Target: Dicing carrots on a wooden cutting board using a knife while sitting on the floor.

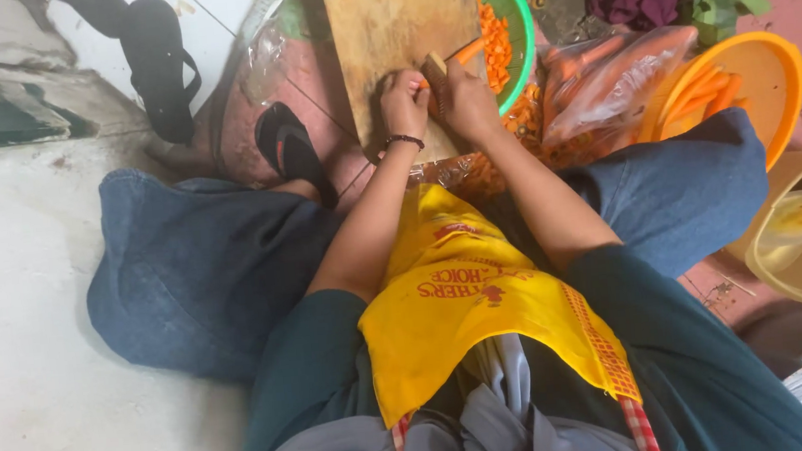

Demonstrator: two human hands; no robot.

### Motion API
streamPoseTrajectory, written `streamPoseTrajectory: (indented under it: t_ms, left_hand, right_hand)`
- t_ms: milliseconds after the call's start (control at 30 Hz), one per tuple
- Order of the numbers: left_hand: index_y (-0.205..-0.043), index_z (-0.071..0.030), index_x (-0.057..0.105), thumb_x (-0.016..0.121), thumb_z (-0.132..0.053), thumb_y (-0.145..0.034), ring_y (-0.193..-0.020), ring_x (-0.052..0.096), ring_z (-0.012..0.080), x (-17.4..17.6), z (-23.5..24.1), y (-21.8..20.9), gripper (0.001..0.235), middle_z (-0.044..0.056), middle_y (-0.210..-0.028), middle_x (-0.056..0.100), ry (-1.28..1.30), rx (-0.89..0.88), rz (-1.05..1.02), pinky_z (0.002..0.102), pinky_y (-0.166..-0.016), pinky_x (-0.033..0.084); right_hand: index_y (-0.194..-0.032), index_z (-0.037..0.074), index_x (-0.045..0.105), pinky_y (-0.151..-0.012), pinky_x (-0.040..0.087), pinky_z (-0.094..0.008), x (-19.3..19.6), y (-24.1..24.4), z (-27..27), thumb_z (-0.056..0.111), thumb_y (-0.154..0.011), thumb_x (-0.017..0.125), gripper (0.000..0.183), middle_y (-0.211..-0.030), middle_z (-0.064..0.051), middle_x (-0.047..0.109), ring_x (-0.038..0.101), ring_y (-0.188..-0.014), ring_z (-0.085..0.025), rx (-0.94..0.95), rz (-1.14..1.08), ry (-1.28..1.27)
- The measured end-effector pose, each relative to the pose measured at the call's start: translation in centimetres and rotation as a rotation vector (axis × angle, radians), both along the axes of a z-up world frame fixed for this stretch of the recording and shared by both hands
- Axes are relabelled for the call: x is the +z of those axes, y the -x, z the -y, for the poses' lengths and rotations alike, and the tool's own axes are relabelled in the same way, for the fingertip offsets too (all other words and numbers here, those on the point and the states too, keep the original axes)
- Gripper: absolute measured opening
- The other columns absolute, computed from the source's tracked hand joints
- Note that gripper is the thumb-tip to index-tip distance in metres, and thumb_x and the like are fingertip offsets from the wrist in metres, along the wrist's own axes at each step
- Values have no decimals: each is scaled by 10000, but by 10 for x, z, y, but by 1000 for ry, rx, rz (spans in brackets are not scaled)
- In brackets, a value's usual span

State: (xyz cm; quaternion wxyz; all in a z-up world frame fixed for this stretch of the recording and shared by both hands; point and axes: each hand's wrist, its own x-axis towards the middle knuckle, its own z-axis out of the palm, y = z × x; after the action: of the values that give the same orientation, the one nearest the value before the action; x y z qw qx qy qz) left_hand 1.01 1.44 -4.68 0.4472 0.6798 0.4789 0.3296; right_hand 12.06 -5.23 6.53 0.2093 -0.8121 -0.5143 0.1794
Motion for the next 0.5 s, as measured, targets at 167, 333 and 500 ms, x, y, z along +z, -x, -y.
streamPoseTrajectory:
  t_ms: [167, 333, 500]
  left_hand:
    - [-1098, -97, 672, 859, -52, -714, -929, 648, 359, 36, 8, -1, 430, 174, -1064, 609, -160, -16, -17, 411, -786, 557]
    - [-1086, -136, 665, 774, -58, -765, -985, 642, 346, 25, 7, -10, 348, 155, -1200, 547, -47, -60, -301, 419, -804, 553]
    - [-992, -125, 679, 806, -94, -781, -997, 621, 333, 17, 3, 5, 248, 132, -1149, 554, -43, -6, -212, 419, -842, 524]
  right_hand:
    - [-1217, -20, 500, -722, 529, -605, 39, -25, 14, 161, -937, 585, 343, -848, -319, 680, 678, -818, -520, -84, 14, -71]
    - [-1058, 29, 546, -717, 522, -613, 38, -44, 31, 298, -1029, 562, 271, -836, -312, 693, 680, -807, -517, -78, 132, 222]
    - [-1096, 15, 526, -697, 527, -605, 40, -11, 27, 224, -1029, 515, 219, -852, -295, 704, 692, -801, -502, 0, 114, 221]
